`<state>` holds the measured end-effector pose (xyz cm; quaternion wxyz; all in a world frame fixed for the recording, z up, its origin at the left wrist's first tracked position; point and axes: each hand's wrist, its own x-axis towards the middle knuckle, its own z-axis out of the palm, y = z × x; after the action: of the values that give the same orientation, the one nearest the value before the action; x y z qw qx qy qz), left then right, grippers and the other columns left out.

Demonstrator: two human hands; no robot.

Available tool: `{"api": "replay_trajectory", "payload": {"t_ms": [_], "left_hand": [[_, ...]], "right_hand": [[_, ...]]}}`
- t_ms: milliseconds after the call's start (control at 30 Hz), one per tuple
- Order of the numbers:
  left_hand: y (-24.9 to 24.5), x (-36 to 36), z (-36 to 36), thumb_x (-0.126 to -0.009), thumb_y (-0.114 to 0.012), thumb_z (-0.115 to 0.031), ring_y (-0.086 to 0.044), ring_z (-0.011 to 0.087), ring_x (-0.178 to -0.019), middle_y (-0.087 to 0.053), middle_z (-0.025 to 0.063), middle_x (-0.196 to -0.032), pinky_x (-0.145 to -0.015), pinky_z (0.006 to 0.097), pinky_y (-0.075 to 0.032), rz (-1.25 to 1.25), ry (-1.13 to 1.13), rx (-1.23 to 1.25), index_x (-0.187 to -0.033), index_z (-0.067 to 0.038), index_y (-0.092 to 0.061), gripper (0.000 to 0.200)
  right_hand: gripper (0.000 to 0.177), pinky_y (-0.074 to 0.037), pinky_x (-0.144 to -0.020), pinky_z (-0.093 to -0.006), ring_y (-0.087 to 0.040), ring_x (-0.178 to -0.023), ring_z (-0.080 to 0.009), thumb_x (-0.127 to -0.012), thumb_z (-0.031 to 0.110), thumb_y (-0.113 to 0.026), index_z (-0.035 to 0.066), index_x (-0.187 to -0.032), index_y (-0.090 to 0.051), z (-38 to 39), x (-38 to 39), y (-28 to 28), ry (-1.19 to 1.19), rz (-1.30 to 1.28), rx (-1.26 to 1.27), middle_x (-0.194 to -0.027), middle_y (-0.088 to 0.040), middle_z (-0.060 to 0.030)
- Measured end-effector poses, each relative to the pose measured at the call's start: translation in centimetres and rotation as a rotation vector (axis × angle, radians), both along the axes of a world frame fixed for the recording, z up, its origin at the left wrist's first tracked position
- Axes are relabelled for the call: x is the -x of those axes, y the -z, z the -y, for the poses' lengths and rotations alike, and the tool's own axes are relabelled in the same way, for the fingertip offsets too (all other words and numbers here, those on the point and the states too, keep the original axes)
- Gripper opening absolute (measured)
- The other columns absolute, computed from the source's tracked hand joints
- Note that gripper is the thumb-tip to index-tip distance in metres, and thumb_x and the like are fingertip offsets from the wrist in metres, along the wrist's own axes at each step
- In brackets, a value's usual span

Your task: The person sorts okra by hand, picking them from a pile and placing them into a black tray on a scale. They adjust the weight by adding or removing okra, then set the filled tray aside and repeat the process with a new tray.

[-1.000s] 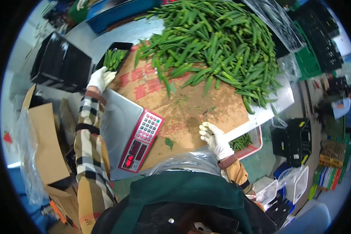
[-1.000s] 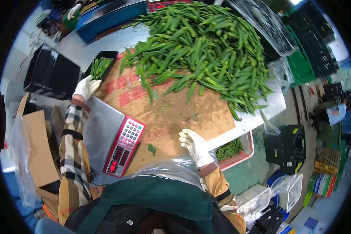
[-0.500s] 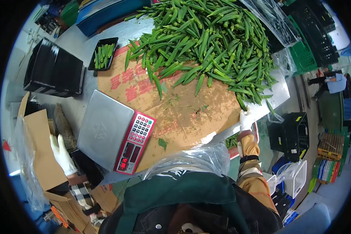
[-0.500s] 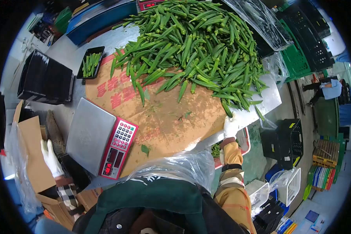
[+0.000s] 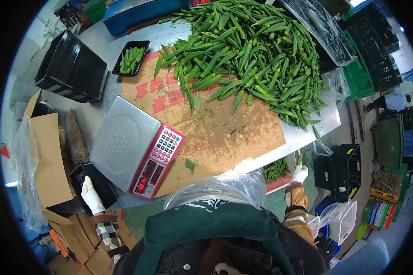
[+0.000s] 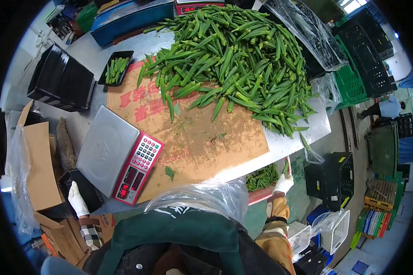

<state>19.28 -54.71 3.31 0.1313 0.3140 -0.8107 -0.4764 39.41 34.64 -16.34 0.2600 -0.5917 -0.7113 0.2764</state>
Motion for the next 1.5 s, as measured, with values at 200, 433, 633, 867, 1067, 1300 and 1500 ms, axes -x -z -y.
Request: {"api": "replay_trajectory", "payload": {"t_ms": [200, 433, 633, 867, 1067, 1300, 1500], "left_hand": [[2.0, 0.0, 3.5, -0.102, -0.062, -0.02, -0.065, 0.0179, -0.107, -0.071, 0.0132, -0.12, -0.1, 0.0297, -0.049, -0.099, -0.134, 0.167, -0.123, 0.006, -0.068, 0.034], [-7.4, 3.2, -7.4, -0.102, -0.061, -0.014, -0.066, 0.0227, -0.101, -0.072, 0.013, -0.108, -0.095, 0.035, -0.052, -0.388, -0.132, 0.773, -0.112, 0.002, -0.069, 0.021], [-5.7, 6.1, -20.7, -0.09, -0.072, -0.004, -0.061, 0.023, -0.092, -0.065, 0.0085, -0.094, -0.087, 0.0356, -0.05, -0.303, 0.57, 0.598, -0.111, -0.005, -0.073, 0.02], [-5.9, 7.6, -24.3, -0.092, -0.071, -0.006, -0.061, 0.0239, -0.108, -0.069, 0.0088, -0.113, -0.099, 0.036, -0.047, -0.214, 0.463, 0.543, -0.121, -0.007, -0.071, 0.029], [-5.7, 9.0, -23.4, -0.1, -0.062, -0.005, -0.065, 0.0172, -0.109, -0.064, 0.0077, -0.12, -0.098, 0.0303, -0.052, -0.202, 0.324, 0.121, -0.124, -0.004, -0.068, 0.025], [-6.0, 9.1, -24.2, -0.101, -0.06, -0.005, -0.066, 0.0177, -0.109, -0.065, 0.0084, -0.121, -0.1, 0.0313, -0.053, -0.219, 0.346, 0.108, -0.125, -0.004, -0.067, 0.025], [-6.1, 8.9, -24.4, -0.102, -0.059, -0.006, -0.066, 0.017, -0.109, -0.066, 0.0085, -0.121, -0.1, 0.031, -0.052, -0.245, 0.339, 0.062, -0.125, -0.003, -0.067, 0.024]], "right_hand": [[0.036, -0.049, -0.093, -0.0315, -0.062, -0.103, -0.0208, -0.089, 0.006, -0.064, -0.006, -0.123, -0.063, 6.2, 11.5, -10.1, -0.28, -0.185, 0.021, -0.116, -0.065, -0.0156], [0.021, -0.052, -0.091, -0.0374, -0.066, -0.098, -0.0313, -0.087, 0.008, -0.07, 0.002, -0.107, -0.071, 11.9, 28.5, -14.0, -0.825, -0.296, -0.24, -0.104, -0.069, -0.0154], [0.039, -0.052, -0.089, -0.0447, -0.064, -0.099, -0.0376, -0.086, 0.029, -0.074, 0.012, -0.121, -0.07, 13.6, 36.5, -11.3, -0.709, 0.228, -0.302, -0.112, -0.066, -0.0147], [0.047, -0.051, -0.086, -0.0436, -0.062, -0.096, -0.0366, -0.073, 0.023, -0.085, 0.01, -0.115, -0.068, 13.2, 36.3, -12.7, -0.969, 0.265, -0.113, -0.107, -0.06, -0.0164], [0.038, -0.054, -0.079, -0.0399, -0.068, -0.087, -0.035, -0.075, 0.02, -0.082, 0.002, -0.105, -0.066, 13.0, 37.5, -15.4, -1.062, 0.014, 0.005, -0.094, -0.069, -0.0187], [0.041, -0.054, -0.076, -0.0369, -0.072, -0.084, -0.0286, -0.082, 0.027, -0.08, -0.002, -0.107, -0.066, 13.1, 44.2, -15.4, -0.667, 0.068, -0.103, -0.096, -0.074, -0.0187], [0.049, -0.054, -0.08, -0.0355, -0.069, -0.086, -0.0266, -0.075, 0.019, -0.084, 0.0, -0.111, -0.057, 13.3, 44.1, -7.5, -0.742, -0.31, 0.262, -0.096, -0.07, -0.0127]]}}
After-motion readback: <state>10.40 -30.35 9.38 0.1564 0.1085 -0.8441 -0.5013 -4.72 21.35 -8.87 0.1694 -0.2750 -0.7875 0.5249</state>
